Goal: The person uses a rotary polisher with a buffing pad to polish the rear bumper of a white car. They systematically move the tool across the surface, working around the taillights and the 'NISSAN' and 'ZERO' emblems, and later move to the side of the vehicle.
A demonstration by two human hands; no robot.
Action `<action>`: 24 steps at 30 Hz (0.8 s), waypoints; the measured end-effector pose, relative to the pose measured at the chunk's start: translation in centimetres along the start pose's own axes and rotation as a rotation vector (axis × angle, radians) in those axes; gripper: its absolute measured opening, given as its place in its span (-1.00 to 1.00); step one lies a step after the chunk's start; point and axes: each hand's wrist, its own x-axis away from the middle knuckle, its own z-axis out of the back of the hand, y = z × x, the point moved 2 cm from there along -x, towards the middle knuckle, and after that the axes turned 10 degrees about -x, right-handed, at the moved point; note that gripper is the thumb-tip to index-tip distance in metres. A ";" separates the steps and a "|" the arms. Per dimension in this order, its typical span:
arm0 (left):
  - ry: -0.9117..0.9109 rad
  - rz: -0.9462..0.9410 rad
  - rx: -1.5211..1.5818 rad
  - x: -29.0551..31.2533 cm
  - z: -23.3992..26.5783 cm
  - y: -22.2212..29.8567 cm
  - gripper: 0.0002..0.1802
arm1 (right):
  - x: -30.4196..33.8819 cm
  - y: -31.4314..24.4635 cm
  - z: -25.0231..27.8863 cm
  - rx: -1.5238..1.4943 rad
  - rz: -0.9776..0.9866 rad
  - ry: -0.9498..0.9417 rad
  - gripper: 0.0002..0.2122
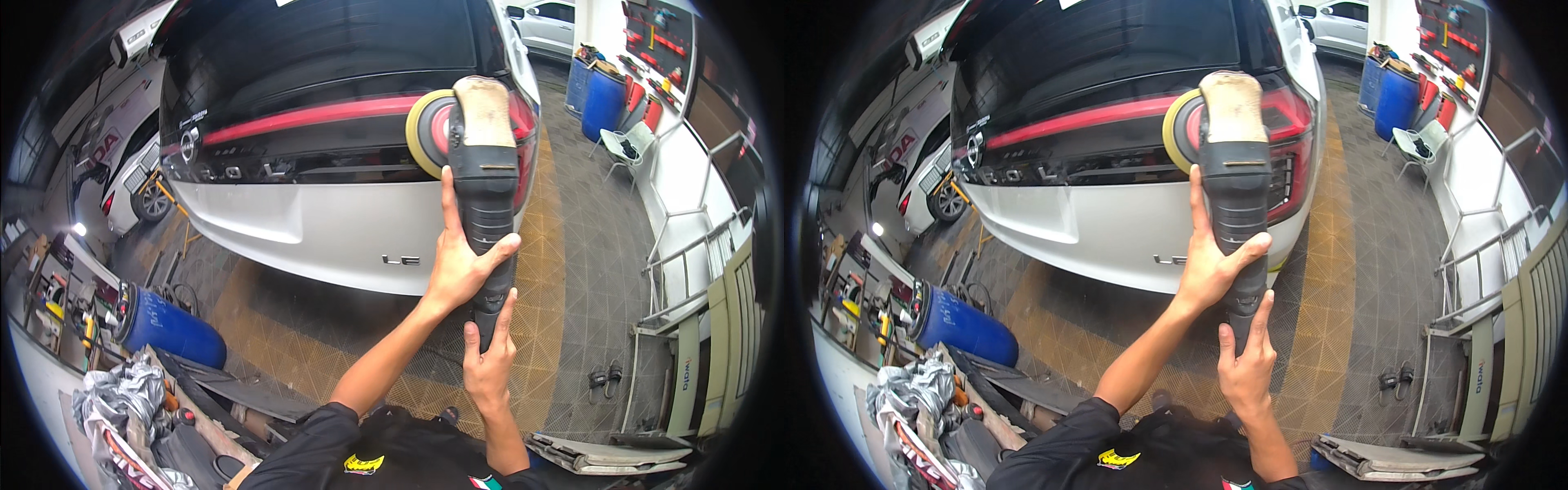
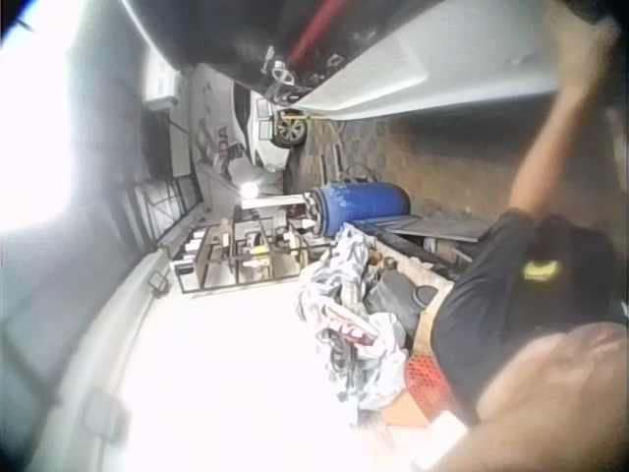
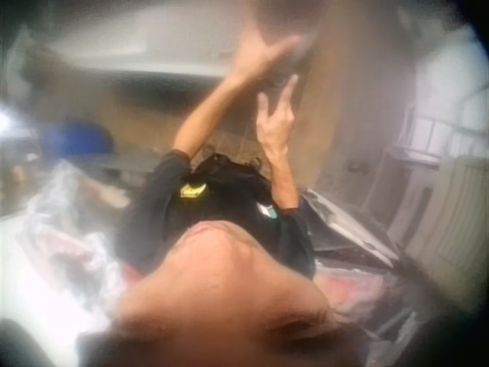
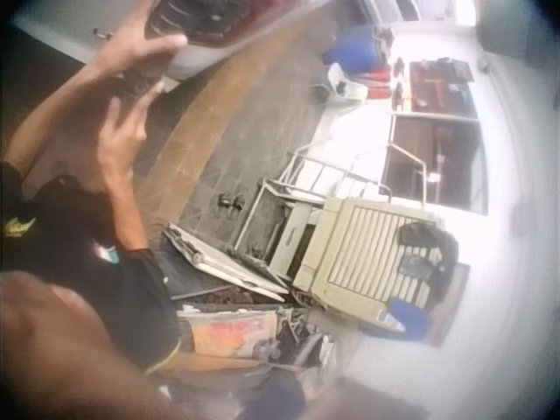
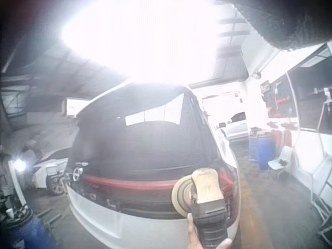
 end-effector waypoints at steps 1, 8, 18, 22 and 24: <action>0.033 -0.023 -0.034 0.1 0.3 -0.4 0.38 | 0.1 -0.1 -0.3 -0.002 0.009 0.004 -0.26; 0.063 -0.031 -0.118 1.1 3.8 -1.5 -0.12 | 1.8 -0.3 -3.8 0.103 0.019 0.022 -0.26; -0.131 0.082 0.221 1.9 13.9 -1.5 -0.15 | 4.7 -3.4 -12.6 0.209 0.107 0.042 -0.21; -0.145 0.131 0.240 2.6 18.4 -0.9 -0.26 | 4.9 -6.1 -15.4 0.260 0.155 0.021 -0.18; -0.092 0.181 0.232 3.4 20.7 -0.6 -0.35 | 4.8 -7.3 -16.8 0.206 0.125 -0.034 -0.17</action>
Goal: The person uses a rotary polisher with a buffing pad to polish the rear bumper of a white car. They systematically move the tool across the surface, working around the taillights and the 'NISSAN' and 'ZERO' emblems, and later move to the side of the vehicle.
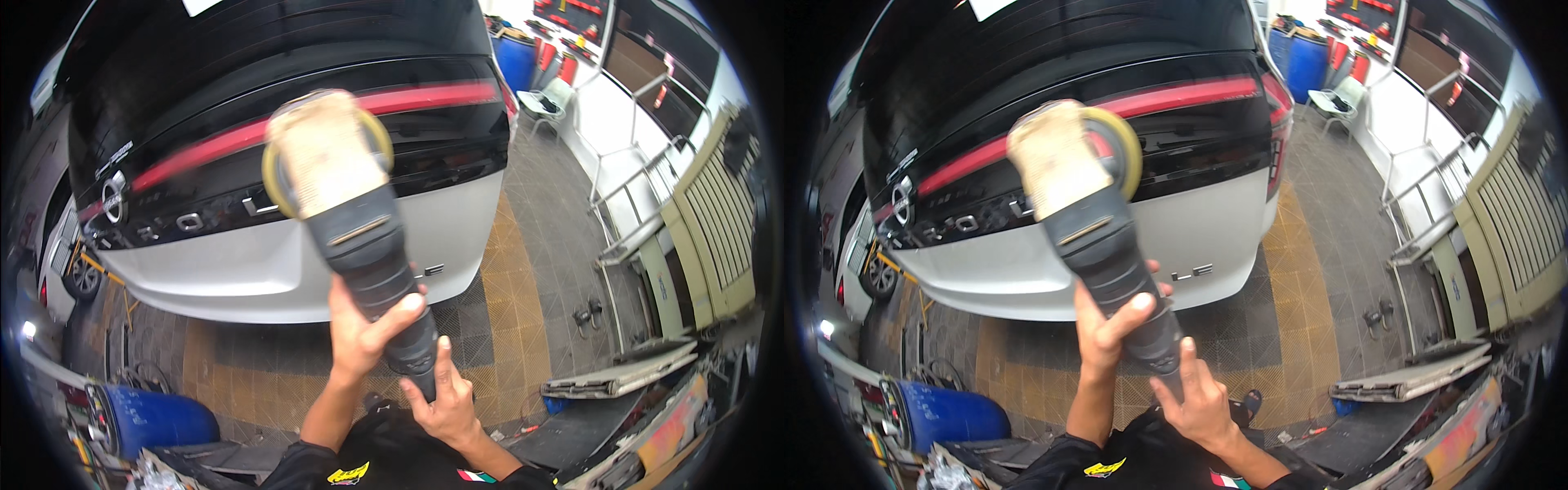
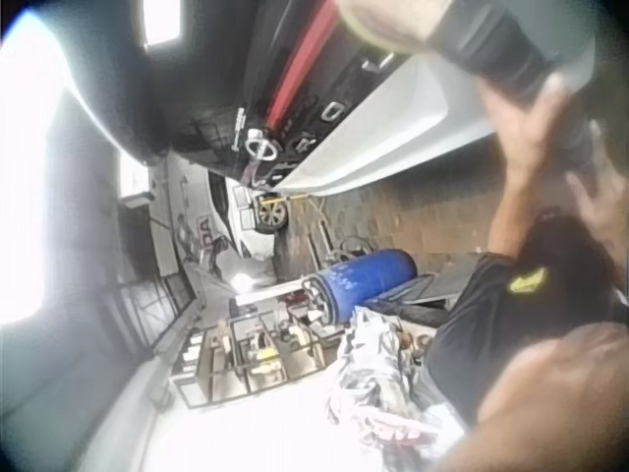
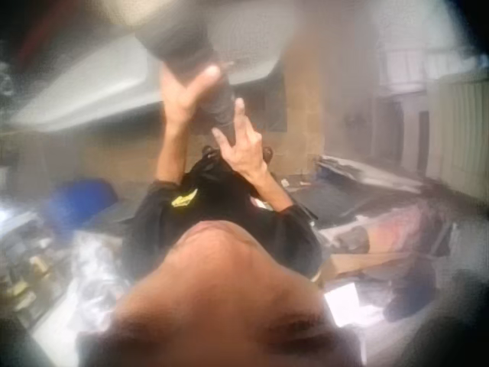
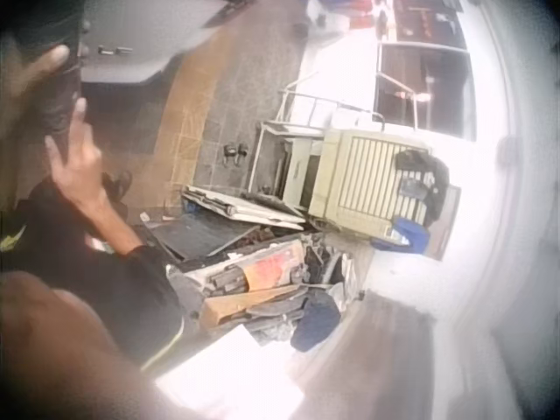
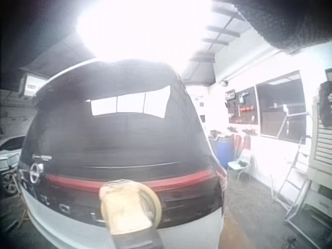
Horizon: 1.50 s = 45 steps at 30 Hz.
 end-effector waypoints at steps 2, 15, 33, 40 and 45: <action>0.077 0.014 -0.009 0.9 2.0 0.4 -0.37 | -0.3 -0.8 -1.3 -0.066 -0.031 -0.061 -0.13; 0.211 -0.070 0.068 2.5 3.8 0.3 -0.47 | -9.8 -1.8 -0.9 -0.578 -0.063 -0.406 -0.16; -0.415 0.099 -0.313 -1.7 -14.0 -7.7 -0.02 | -2.1 9.5 8.5 -0.543 -0.434 0.447 -0.34; -0.254 0.079 -0.280 2.0 -11.6 -8.8 -0.01 | -0.2 9.0 8.4 -0.489 -0.445 0.260 -0.14; -0.022 0.019 0.027 5.4 -7.5 -9.4 -0.11 | -1.8 5.5 6.8 -0.447 -0.425 -0.061 -0.12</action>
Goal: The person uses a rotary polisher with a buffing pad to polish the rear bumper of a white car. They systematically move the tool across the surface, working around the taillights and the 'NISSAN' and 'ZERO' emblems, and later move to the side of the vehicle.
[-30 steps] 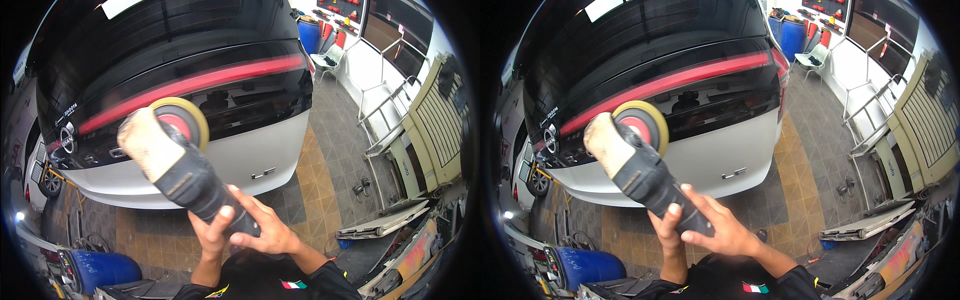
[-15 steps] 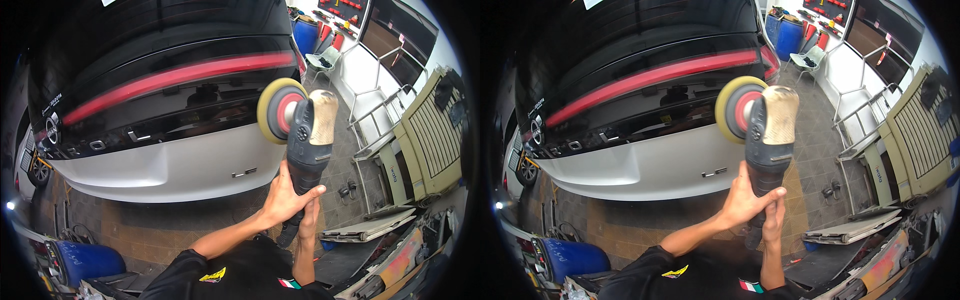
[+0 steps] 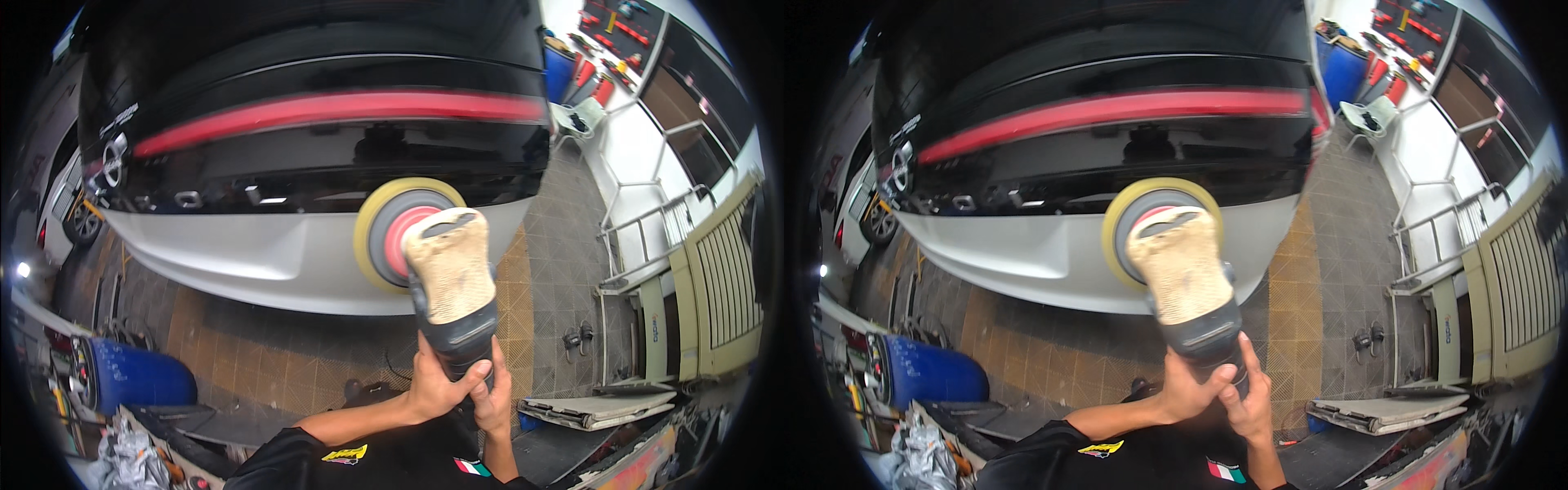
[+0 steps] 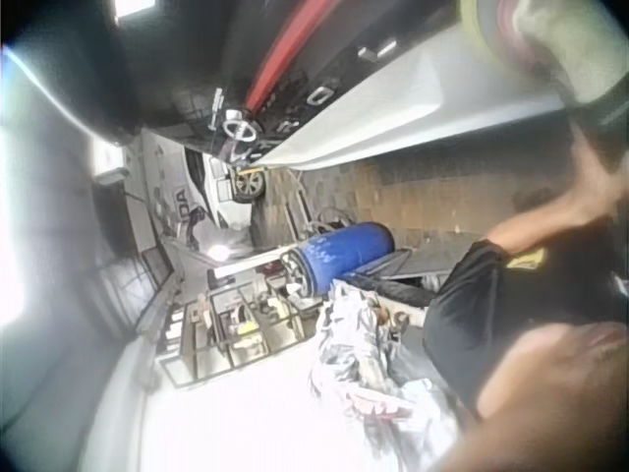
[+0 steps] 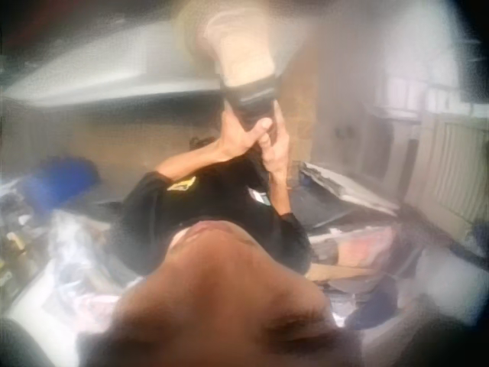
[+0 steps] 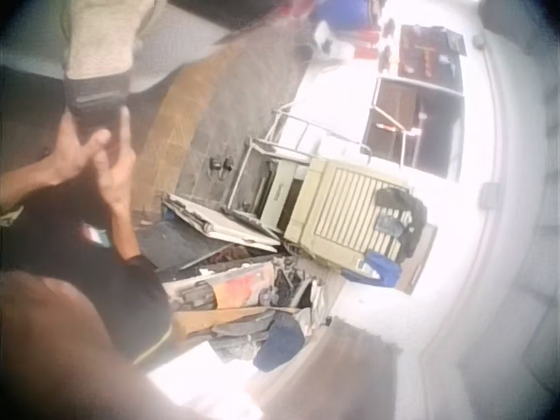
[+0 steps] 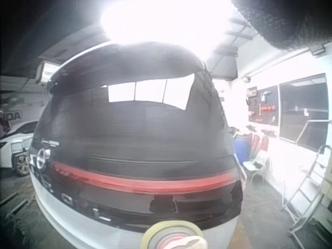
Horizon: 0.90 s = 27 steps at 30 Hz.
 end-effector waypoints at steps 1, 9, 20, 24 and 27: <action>0.056 -0.034 0.050 0.6 0.9 -0.4 -0.25 | -0.4 -0.3 -0.9 0.022 -0.007 -0.057 -0.11; 0.354 -0.101 0.024 1.0 7.0 2.4 -0.52 | -4.1 -0.2 -6.6 0.040 0.122 -0.365 -0.21; 0.112 -0.033 0.110 -0.1 1.2 1.0 -0.52 | -2.2 -0.2 -0.5 0.068 0.102 -0.177 -0.21; -0.044 -0.021 0.071 -1.1 -2.8 0.0 -0.49 | -0.8 0.1 3.5 0.083 0.032 -0.029 -0.16; -0.071 0.010 0.119 -1.4 -5.9 -0.6 -0.39 | -0.3 -0.9 6.4 0.108 -0.013 0.029 -0.16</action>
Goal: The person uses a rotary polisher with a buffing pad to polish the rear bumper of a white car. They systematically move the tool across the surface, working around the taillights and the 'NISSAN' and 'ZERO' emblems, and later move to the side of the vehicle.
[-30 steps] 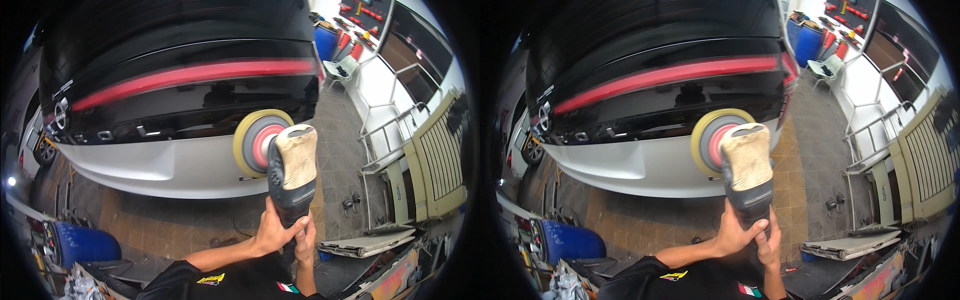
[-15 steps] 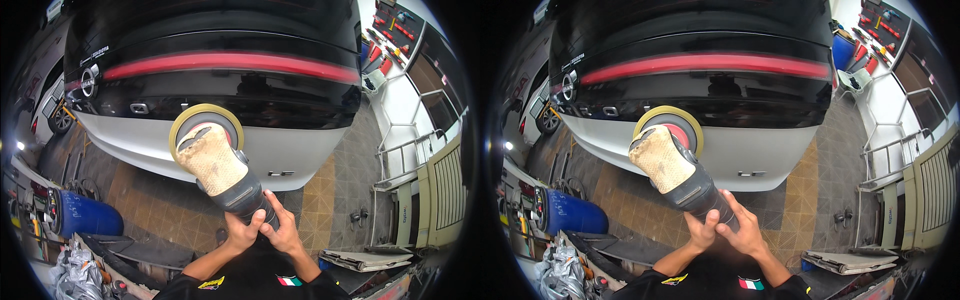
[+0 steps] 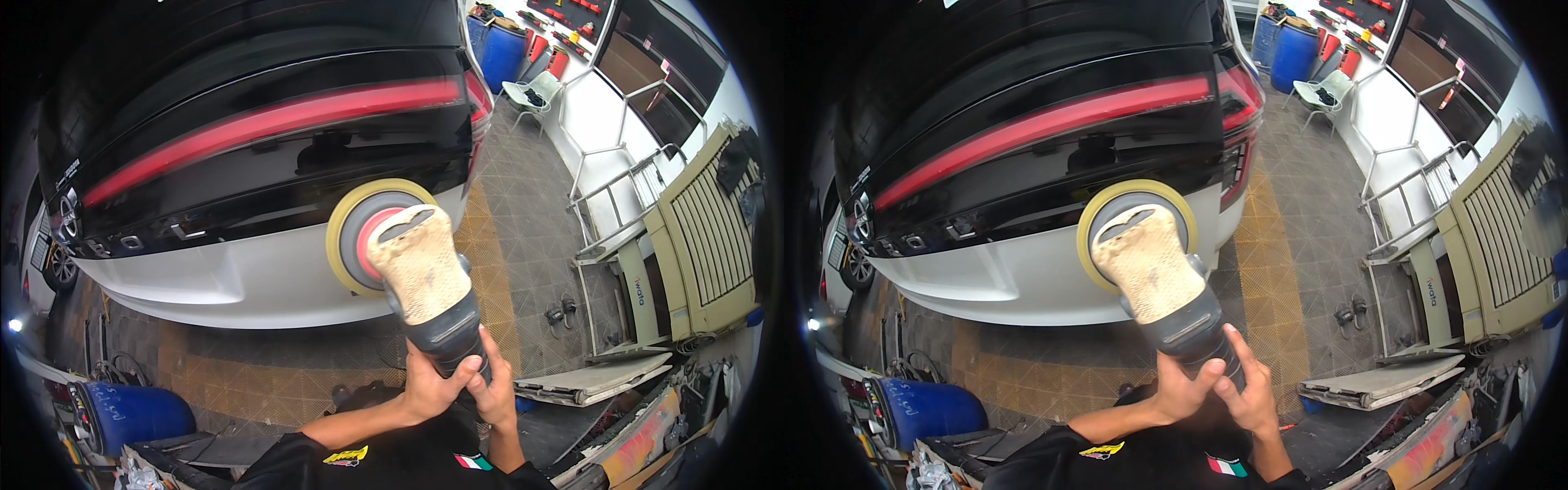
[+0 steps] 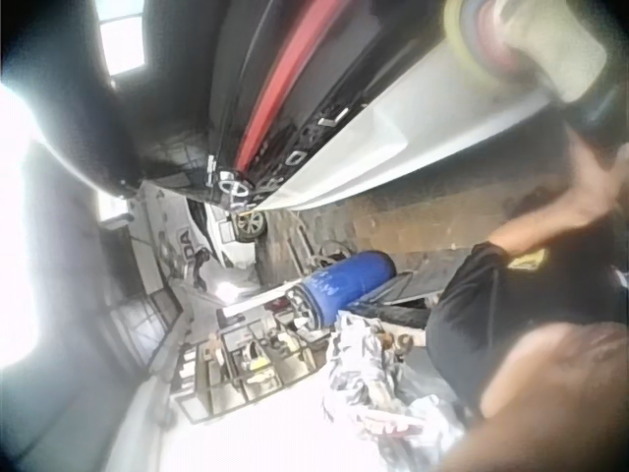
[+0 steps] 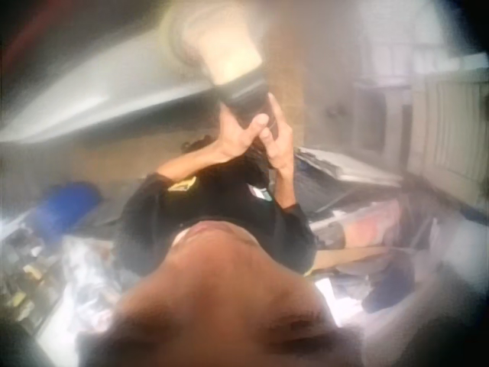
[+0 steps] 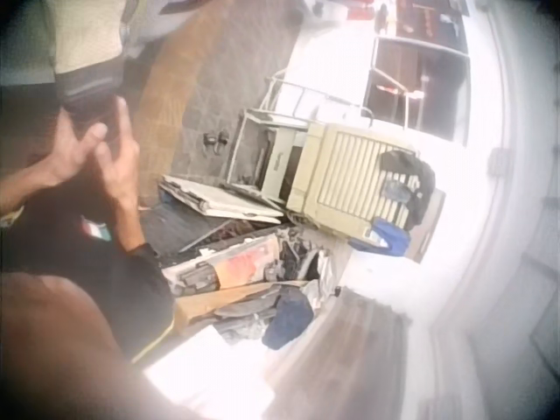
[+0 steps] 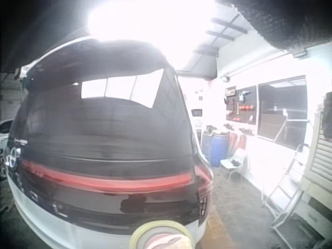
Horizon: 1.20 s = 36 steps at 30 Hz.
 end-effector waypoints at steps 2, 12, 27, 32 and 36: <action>-0.016 0.020 0.026 -0.1 -1.8 -0.1 -0.33 | 0.2 -1.1 1.8 -0.007 -0.041 0.027 -0.16; -0.245 -0.041 -0.102 -4.6 -9.1 1.1 -0.14 | -2.4 -3.3 10.0 -0.084 -0.070 0.083 -0.14; -0.157 -0.219 -0.205 -2.9 -9.7 0.2 0.10 | -3.0 -4.6 11.5 -0.066 -0.172 -0.038 -0.09; -0.190 -0.162 -0.071 -3.8 -11.0 0.6 0.11 | -3.6 -5.8 12.5 -0.046 -0.174 -0.008 -0.09; -0.166 -0.211 -0.145 -4.6 -12.4 0.6 0.11 | -4.1 -6.2 13.6 -0.035 -0.170 0.022 -0.11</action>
